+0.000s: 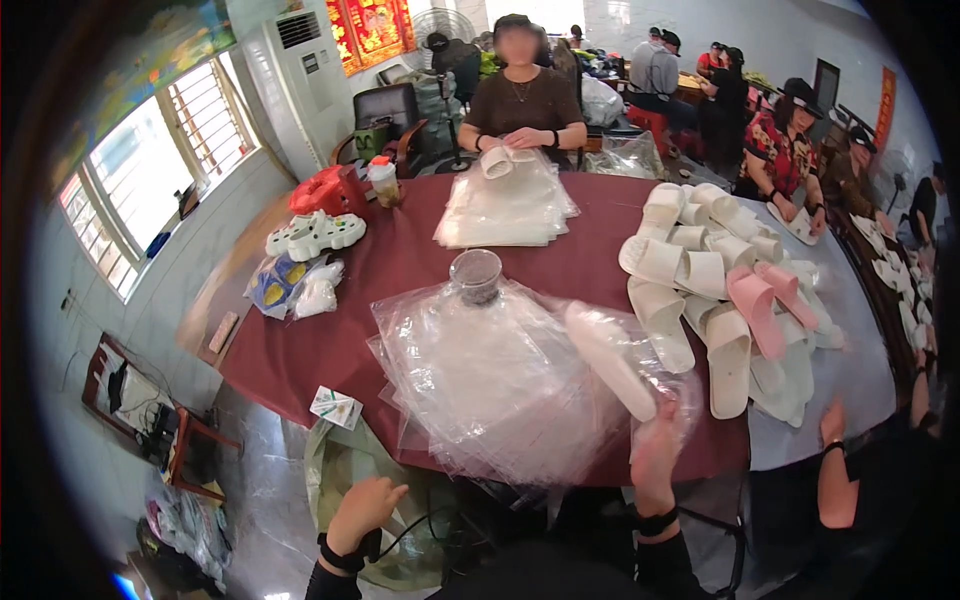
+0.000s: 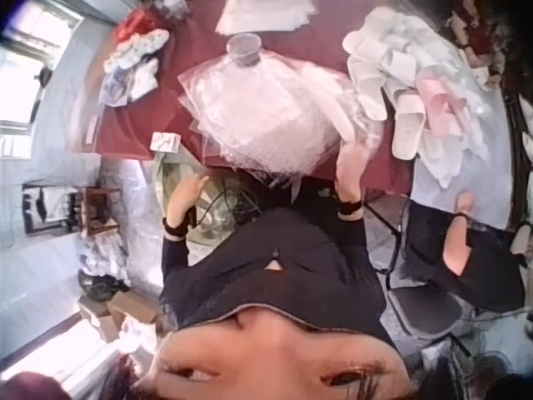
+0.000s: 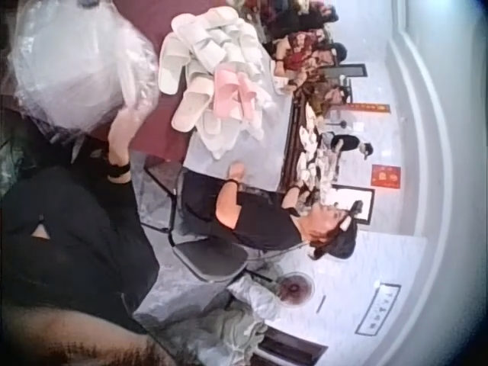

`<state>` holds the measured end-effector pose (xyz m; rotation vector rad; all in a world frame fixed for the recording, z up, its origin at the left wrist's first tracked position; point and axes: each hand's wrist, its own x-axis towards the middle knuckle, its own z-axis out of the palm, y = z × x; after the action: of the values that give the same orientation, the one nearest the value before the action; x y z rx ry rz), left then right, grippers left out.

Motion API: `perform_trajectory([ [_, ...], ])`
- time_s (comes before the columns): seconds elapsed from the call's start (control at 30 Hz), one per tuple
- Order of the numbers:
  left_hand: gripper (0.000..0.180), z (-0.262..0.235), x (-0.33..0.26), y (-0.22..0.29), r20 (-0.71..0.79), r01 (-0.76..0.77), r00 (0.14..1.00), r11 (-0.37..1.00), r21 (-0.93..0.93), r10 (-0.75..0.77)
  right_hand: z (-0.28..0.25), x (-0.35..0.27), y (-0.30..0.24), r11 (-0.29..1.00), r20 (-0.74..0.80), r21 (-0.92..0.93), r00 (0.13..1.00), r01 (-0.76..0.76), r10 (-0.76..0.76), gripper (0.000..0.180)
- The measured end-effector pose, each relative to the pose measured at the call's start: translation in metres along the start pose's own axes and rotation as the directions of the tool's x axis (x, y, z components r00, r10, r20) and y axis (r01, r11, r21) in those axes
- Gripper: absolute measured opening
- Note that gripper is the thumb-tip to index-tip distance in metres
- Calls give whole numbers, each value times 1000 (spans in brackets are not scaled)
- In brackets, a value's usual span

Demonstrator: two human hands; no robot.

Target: The recorder is packing manufactured slippers into individual plastic bags and then placing them into a larger green collection bag.

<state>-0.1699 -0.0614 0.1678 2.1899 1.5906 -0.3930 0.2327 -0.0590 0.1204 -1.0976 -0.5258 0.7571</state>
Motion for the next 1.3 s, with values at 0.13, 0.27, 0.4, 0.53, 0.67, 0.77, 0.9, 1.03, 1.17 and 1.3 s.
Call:
perform_trajectory([
  [0.13, 49, 47, -9, -11, 11, 170, 985, 984, 56, -171, -10, -27, -18, 974, 131, 223, 991, -35, 6, 46],
  [0.27, 70, 93, 3, -20, -81, 255, 958, 943, -212, -277, 7, -39, -38, 928, 301, 359, 954, -100, -13, 49],
  [0.4, 86, 128, 12, -29, -74, 280, 951, 938, -204, -300, 10, -44, -41, 932, 468, 310, 884, -188, 23, 47],
  [0.53, 81, 154, 17, -41, 106, 259, 964, 951, -167, -244, 4, -54, -36, 987, 643, 53, 761, -150, 81, 42],
  [0.67, 73, 148, 10, -23, 209, 325, 940, 899, -295, -271, 34, -68, -36, 843, 672, 336, 734, -421, 99, 35],
  [0.77, 78, 157, 17, -26, 219, 297, 950, 862, -411, -223, 32, -74, -19, 767, 812, 190, 537, -612, 228, 41],
  [0.9, 71, 223, 23, -52, 81, 178, 984, 825, -537, -160, 67, -77, 13, 716, 884, -343, 49, -608, 465, 64],
  [1.03, 55, 268, 31, -81, -201, -246, 968, 736, -631, 151, 127, -98, 15, 547, 861, -484, -261, -684, 436, 59],
  [1.17, 37, 268, 33, -88, -369, -343, 916, 781, -521, 157, 152, -114, 60, 369, 819, -534, -355, -761, 452, 53],
  [1.3, 26, 230, -6, -101, -43, 326, 875, 654, -682, -482, 169, -103, 69, 411, 776, -595, -363, -691, 515, 49],
])
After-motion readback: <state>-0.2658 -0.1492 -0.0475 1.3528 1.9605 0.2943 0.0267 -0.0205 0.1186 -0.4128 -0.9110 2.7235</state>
